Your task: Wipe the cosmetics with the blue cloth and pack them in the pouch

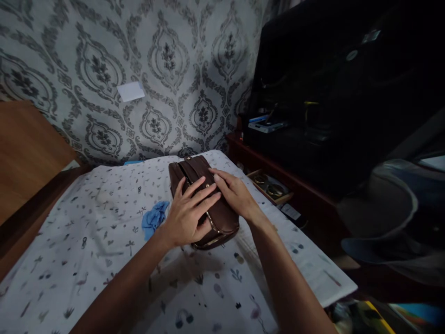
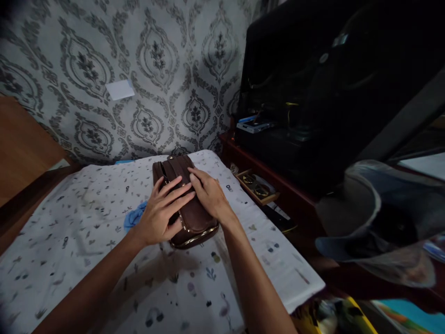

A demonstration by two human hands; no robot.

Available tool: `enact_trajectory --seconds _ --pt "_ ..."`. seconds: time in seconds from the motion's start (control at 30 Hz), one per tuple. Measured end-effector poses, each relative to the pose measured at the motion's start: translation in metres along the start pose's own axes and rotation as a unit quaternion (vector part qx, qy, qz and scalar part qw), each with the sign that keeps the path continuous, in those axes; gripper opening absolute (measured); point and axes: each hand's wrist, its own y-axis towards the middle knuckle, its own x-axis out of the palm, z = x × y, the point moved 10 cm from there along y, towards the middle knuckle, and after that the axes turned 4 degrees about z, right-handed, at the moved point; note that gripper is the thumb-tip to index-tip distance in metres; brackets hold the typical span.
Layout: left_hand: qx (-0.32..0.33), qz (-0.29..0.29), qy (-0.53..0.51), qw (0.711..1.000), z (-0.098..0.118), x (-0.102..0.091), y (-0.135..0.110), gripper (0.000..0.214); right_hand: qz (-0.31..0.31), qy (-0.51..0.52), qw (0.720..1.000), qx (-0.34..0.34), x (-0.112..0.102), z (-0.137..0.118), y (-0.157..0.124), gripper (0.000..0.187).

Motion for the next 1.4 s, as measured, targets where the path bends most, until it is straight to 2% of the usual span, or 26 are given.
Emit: enact_trajectory --seconds 0.23,0.4,0.6,0.67,0.73,0.83,0.93,1.0,1.07,1.13,1.4 --pt "-0.001 -0.005 -0.018 1.000 -0.003 0.001 -0.001 0.057 0.056 -0.112 0.992 -0.005 -0.002 -0.020 -0.022 0.057" --pt "-0.019 0.011 -0.012 1.000 -0.005 0.004 -0.001 0.061 0.104 -0.243 0.964 -0.006 0.003 -0.032 -0.047 0.069" --pt "-0.018 -0.057 -0.066 0.996 -0.008 0.006 -0.002 0.082 0.114 -0.316 0.939 -0.068 0.015 -0.042 -0.059 0.080" --pt "-0.014 -0.082 -0.117 0.990 -0.011 0.000 -0.003 0.080 0.115 -0.328 0.934 -0.085 0.016 -0.043 -0.058 0.079" --pt "-0.025 -0.088 -0.184 0.979 -0.018 -0.007 -0.004 0.070 0.113 -0.350 0.925 -0.094 0.017 -0.043 -0.058 0.077" --pt "-0.076 -0.033 -0.255 0.963 -0.040 -0.015 -0.005 0.053 0.108 -0.382 0.913 -0.095 0.020 -0.043 -0.057 0.073" --pt "-0.193 0.082 -0.220 0.953 -0.079 -0.014 -0.017 0.052 0.107 -0.398 0.906 -0.090 0.022 -0.045 -0.057 0.073" --pt "-0.272 0.133 -0.190 0.934 -0.102 -0.005 -0.032 0.057 0.108 -0.404 0.904 -0.088 0.023 -0.047 -0.056 0.070" --pt "-0.306 0.144 -0.193 0.921 -0.116 0.008 -0.042 0.058 0.109 -0.410 0.901 -0.088 0.025 -0.049 -0.056 0.064" --pt "-0.304 0.142 -0.196 0.921 -0.121 0.015 -0.044 0.056 0.113 -0.412 0.900 -0.087 0.026 -0.051 -0.055 0.060" --pt "-0.290 0.124 -0.163 0.935 -0.122 0.015 -0.042 0.057 0.135 -0.390 0.906 -0.089 0.028 -0.051 -0.056 0.073"
